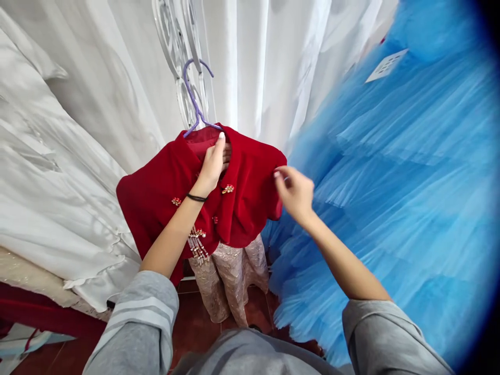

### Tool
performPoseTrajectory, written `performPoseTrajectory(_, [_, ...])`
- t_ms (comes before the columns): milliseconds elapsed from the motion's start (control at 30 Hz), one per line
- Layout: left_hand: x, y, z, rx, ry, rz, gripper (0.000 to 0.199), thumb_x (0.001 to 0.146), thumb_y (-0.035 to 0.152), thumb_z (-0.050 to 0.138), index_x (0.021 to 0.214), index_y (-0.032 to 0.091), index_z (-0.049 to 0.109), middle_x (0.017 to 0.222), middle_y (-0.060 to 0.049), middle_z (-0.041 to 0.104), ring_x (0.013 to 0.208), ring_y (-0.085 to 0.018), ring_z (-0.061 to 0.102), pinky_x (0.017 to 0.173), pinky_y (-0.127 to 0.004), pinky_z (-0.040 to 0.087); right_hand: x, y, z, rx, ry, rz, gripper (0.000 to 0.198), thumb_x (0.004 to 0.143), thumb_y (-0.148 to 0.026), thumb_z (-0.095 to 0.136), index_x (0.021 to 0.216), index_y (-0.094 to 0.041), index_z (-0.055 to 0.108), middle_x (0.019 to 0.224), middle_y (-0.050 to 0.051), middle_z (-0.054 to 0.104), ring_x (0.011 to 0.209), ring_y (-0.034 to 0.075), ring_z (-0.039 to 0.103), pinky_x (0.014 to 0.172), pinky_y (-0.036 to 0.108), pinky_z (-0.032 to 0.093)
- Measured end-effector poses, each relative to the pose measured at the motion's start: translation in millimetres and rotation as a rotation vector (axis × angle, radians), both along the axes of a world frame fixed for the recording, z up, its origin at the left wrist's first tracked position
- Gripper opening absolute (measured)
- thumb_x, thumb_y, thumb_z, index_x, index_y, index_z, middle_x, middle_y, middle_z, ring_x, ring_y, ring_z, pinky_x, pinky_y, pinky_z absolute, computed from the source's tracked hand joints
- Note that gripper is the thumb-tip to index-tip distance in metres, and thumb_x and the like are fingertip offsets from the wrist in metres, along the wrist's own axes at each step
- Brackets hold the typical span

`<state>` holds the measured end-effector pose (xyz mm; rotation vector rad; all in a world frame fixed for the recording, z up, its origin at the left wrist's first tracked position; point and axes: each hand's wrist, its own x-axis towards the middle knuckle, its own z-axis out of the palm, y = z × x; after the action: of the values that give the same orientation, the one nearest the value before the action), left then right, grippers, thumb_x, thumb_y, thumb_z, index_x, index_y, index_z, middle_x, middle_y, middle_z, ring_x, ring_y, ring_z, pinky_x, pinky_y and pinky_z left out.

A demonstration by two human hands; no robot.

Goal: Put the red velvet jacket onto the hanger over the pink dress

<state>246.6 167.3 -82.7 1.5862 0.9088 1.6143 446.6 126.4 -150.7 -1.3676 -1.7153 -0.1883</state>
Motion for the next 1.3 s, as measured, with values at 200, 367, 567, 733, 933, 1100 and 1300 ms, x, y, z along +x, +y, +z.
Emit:
performPoseTrajectory(200, [-5.7,-29.3,11.4,0.157,0.343,0.182,0.052,0.08,0.026,0.073,0.052,0.019,0.03,0.05,0.006,0.028,0.05,-0.008,0.027,0.052,-0.024,0.027,52.6,70.2,-7.9,-0.178,0.211,0.22,0.05,0.084,-0.055,0.046,0.093,-0.011,0.066,0.082,0.008,0.066,0.075,0.02,0.058,0.072,0.032,0.048])
performPoseTrajectory(367, [-15.3,-26.0,20.0,0.17,0.294,0.273,0.043,0.094,0.03,0.054,0.058,0.021,0.031,0.054,0.004,0.031,0.054,-0.01,0.037,0.056,-0.024,0.032,45.9,64.0,-8.9,0.172,0.268,-0.045,0.05,0.094,-0.044,0.024,0.089,-0.012,0.064,0.084,0.011,0.067,0.081,0.02,0.059,0.08,0.032,0.045])
performPoseTrajectory(567, [-37.1,-75.2,0.2,0.118,0.821,0.299,0.025,0.091,0.026,0.051,0.067,0.018,0.055,0.064,-0.001,0.058,0.062,-0.015,0.056,0.063,-0.028,0.043,39.2,49.7,-19.4,-0.28,-0.002,0.093,0.036,0.087,-0.025,0.038,0.104,-0.01,0.067,0.103,0.017,0.072,0.093,0.027,0.065,0.083,0.036,0.048])
performPoseTrajectory(733, [-75.4,-105.2,26.1,0.462,1.169,0.616,0.025,0.091,0.023,0.05,0.111,0.024,0.065,0.119,-0.01,0.063,0.114,-0.029,0.056,0.097,-0.046,0.045,5.3,7.8,21.5,0.126,0.033,-0.091,0.044,0.093,-0.026,0.035,0.13,-0.01,0.054,0.118,0.019,0.064,0.106,0.026,0.062,0.097,0.043,0.047])
performPoseTrajectory(933, [-99.6,-91.2,36.9,0.475,1.347,0.635,0.023,0.092,0.025,0.049,0.109,0.023,0.064,0.148,-0.01,0.045,0.135,-0.036,0.038,0.11,-0.057,0.032,-83.3,-10.9,39.5,-0.027,-0.228,0.007,0.074,0.095,-0.047,0.036,0.152,-0.004,0.019,0.116,0.022,0.062,0.092,0.027,0.063,0.074,0.034,0.052])
performPoseTrajectory(1100, [-115.2,-80.5,54.2,0.462,1.26,0.756,0.015,0.094,0.029,0.049,0.098,0.022,0.061,0.122,-0.011,0.063,0.125,-0.034,0.048,0.105,-0.053,0.036,-87.5,15.9,77.0,0.042,-0.141,0.017,0.06,0.094,-0.02,0.02,0.152,-0.007,0.018,0.099,0.016,0.065,0.085,0.024,0.062,0.077,0.037,0.051])
performPoseTrajectory(1300, [-137.0,-67.9,67.9,0.279,1.211,0.679,0.023,0.092,0.037,0.051,0.093,0.017,0.062,0.094,-0.009,0.067,0.102,-0.027,0.059,0.096,-0.044,0.045,-86.1,7.2,115.2,-0.002,-0.195,0.0,0.048,0.093,-0.019,0.028,0.139,-0.009,0.04,0.097,0.016,0.061,0.088,0.025,0.061,0.08,0.041,0.05])
